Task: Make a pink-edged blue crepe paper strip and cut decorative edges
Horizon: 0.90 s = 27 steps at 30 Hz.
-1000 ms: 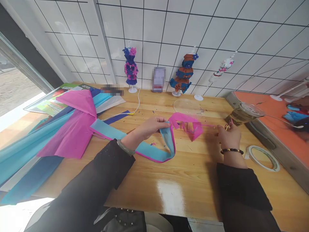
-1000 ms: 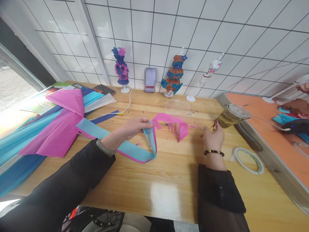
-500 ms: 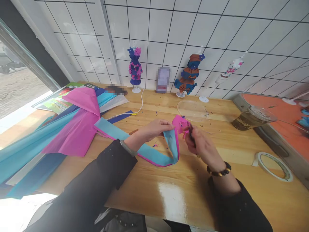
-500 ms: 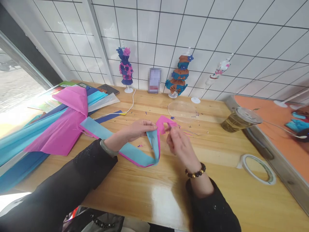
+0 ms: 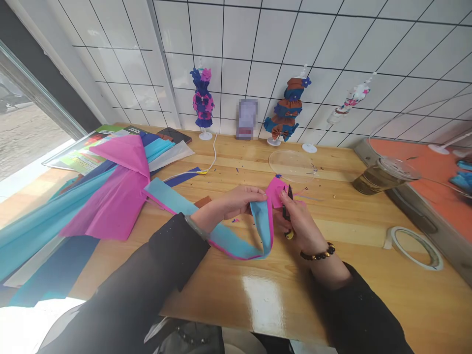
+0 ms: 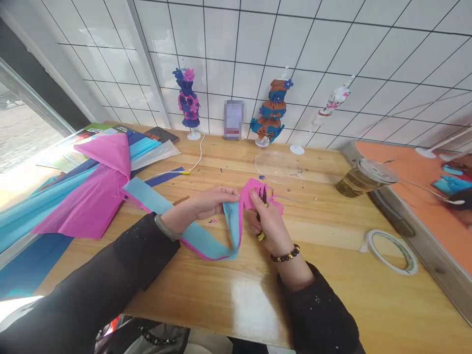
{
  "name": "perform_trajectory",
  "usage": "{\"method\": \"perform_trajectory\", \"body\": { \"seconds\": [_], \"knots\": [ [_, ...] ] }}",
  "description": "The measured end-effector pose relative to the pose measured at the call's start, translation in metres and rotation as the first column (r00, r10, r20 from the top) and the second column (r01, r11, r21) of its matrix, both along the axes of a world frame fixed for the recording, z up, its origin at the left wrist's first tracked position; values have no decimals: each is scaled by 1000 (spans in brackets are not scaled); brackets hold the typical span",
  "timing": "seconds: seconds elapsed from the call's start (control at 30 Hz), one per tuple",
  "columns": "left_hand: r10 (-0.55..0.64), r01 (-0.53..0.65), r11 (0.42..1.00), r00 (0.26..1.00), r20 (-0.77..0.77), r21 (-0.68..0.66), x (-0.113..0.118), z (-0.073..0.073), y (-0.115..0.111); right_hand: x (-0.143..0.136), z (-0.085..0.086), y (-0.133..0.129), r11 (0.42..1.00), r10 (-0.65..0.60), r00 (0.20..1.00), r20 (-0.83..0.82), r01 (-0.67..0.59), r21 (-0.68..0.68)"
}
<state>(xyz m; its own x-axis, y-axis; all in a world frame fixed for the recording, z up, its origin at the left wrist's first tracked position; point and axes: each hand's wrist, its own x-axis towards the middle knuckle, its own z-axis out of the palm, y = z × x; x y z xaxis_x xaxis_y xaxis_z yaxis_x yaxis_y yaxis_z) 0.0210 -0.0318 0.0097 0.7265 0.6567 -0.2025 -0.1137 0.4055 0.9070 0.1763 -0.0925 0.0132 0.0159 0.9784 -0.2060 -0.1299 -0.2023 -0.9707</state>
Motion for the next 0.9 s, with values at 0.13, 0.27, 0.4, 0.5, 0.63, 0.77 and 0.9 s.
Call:
{"method": "perform_trajectory", "body": {
  "seconds": [0.13,0.27,0.4,0.5,0.63,0.77,0.9],
  "knots": [
    [-45,51,997,994,-100,59,2,2,-4,-2,-4,0,999,0,986,-165,-9,-54],
    [-65,91,987,979,-191,129,1,3,-5,0,-4,1,993,-113,987,-114,110,-30],
    [-70,125,974,960,-269,191,0,2,-5,-1,1,0,992,-120,990,-80,115,-54],
    [-116,183,961,948,-297,206,0,3,-6,-1,4,0,991,-130,989,-73,126,-52],
    [-141,210,955,944,-299,211,-1,6,-7,1,3,0,990,-142,987,-78,140,-33],
    [-149,224,950,936,-318,216,-1,5,-7,2,3,0,993,-118,992,-47,119,21],
    [-166,241,950,929,-330,201,-1,4,-6,0,5,0,991,-124,992,-1,124,54]
  ]
}}
